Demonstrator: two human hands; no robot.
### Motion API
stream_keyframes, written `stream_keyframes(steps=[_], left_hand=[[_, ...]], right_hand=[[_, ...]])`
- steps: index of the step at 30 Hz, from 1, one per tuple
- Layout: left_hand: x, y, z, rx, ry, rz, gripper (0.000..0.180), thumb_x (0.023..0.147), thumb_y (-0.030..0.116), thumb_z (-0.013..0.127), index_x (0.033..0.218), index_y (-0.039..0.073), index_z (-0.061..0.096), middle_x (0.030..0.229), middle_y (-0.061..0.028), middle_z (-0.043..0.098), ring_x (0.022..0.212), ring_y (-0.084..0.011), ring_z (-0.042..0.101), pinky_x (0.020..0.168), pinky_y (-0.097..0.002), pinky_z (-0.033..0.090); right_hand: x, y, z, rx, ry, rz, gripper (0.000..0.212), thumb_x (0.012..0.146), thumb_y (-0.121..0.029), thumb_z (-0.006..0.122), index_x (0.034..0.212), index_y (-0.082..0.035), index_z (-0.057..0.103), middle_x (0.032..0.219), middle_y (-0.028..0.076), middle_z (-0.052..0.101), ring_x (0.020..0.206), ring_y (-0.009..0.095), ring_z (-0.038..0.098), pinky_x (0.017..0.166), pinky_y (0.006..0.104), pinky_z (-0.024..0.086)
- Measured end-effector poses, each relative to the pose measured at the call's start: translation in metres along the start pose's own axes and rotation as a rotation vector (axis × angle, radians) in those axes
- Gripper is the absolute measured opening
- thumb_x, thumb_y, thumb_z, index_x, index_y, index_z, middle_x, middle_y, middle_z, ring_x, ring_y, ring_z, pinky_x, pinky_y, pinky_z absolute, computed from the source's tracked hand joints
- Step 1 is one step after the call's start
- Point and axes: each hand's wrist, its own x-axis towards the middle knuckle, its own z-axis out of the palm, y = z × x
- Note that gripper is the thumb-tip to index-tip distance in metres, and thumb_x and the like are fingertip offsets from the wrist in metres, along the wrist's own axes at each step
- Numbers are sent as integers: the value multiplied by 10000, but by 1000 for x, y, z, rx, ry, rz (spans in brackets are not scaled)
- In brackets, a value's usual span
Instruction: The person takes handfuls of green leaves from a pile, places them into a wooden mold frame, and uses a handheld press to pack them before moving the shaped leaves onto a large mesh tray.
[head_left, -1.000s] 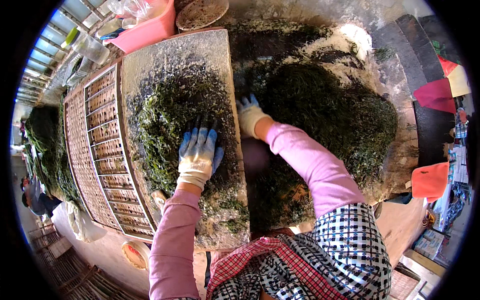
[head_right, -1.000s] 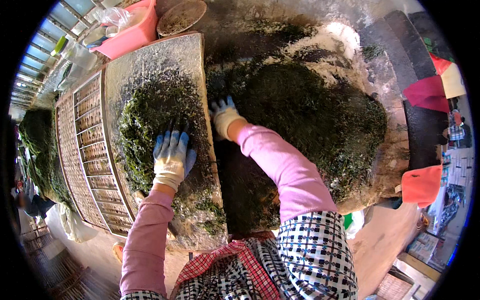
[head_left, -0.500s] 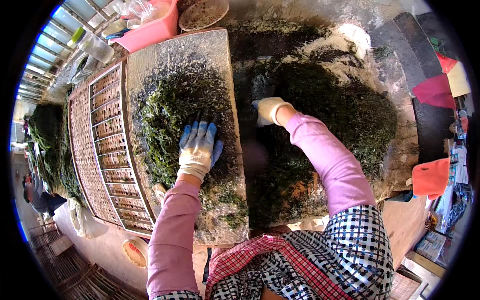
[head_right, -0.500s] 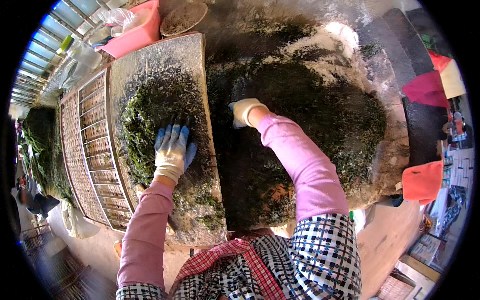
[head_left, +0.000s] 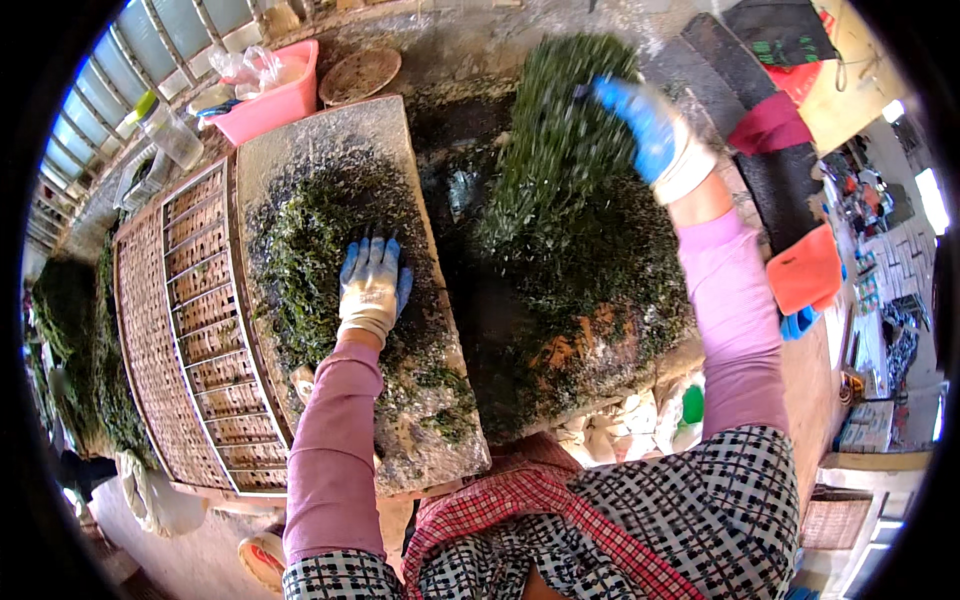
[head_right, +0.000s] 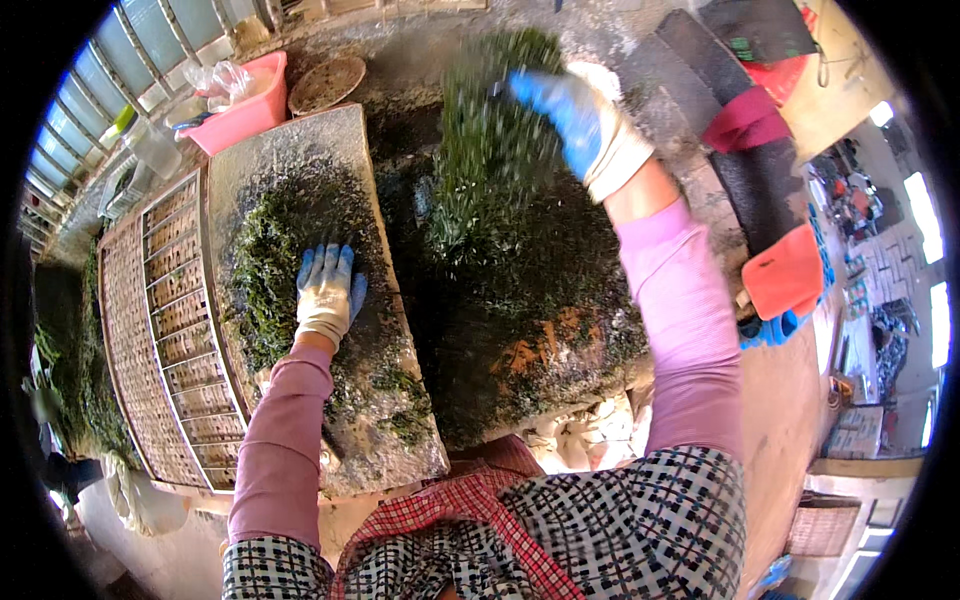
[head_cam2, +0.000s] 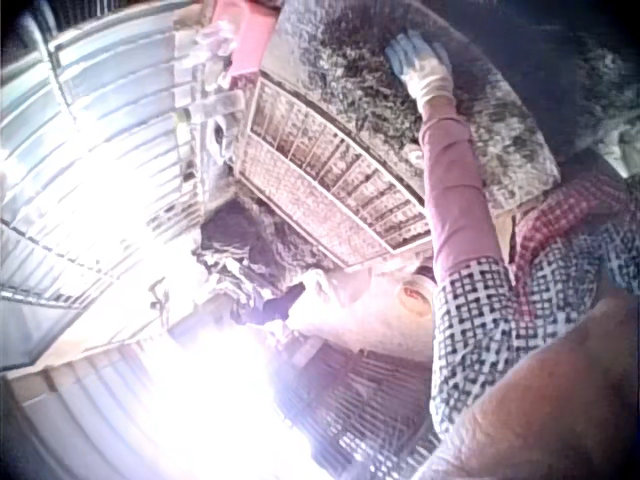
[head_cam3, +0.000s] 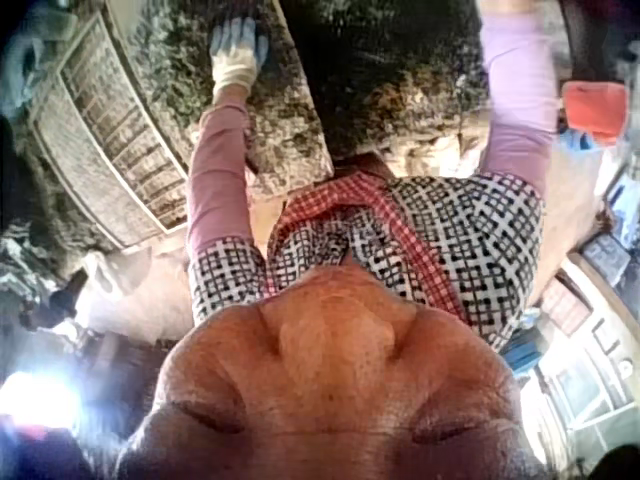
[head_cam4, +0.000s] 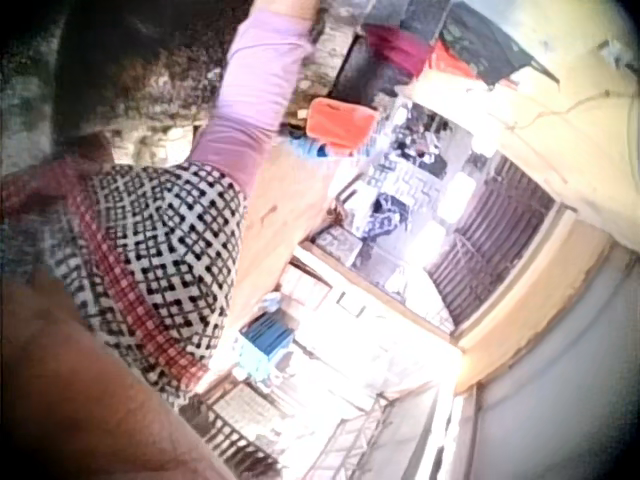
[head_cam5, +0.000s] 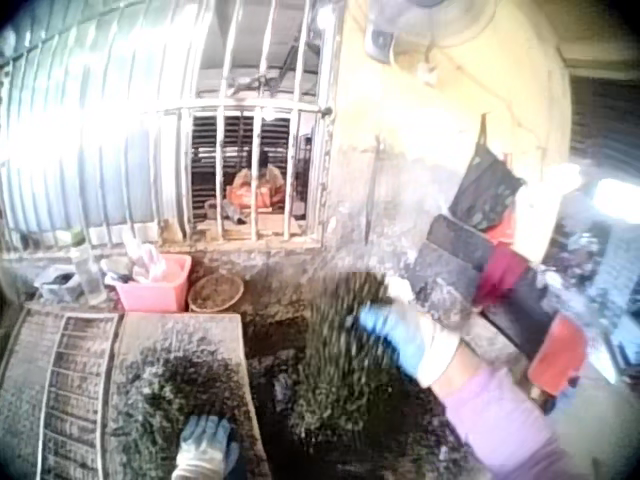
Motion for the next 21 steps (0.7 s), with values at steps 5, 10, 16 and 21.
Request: stream_keyframes(steps=[5, 10, 16, 21], left_hand=[[-6, 0, 3, -66, 126, 11, 469, 884, 303, 583, 1254, 16, 604, 1272, -218, 613, 1188, -414, 566, 1130, -504, 351], [-15, 30, -18, -289, 203, -99, 439, 861, 264, 592, 1206, -5, 626, 1241, -217, 642, 1145, -410, 600, 1084, -503, 398], [-23, 35, -46, -1315, 56, -375, 453, 996, 245, 554, 1313, -79, 551, 1244, -165, 655, 1139, -241, 621, 1022, -345, 446], [-9, 47, -117, -1776, 260, -119, 520, 1063, 291, 470, 1452, -52, 431, 1476, -132, 485, 1353, -208, 455, 1148, -327, 319]], right_hand=[[10, -139, -40, 586, 196, -160, 274, 1014, -189, 508, 1170, -26, 664, 1079, 100, 730, 910, 224, 717, 821, 298, 592], [35, -102, -63, -457, 382, -213, 361, 1011, -240, 510, 1252, 8, 614, 1159, 183, 689, 1053, 265, 672, 1003, 390, 491], [-4, -70, -11, -704, 170, 244, 433, 1049, -286, 359, 1235, 28, 594, 1080, 125, 708, 950, 220, 665, 870, 334, 504], [-28, -106, 11, -649, -76, 296, 385, 1030, -272, 393, 1169, 5, 622, 1016, 112, 709, 860, 198, 664, 770, 325, 512]])
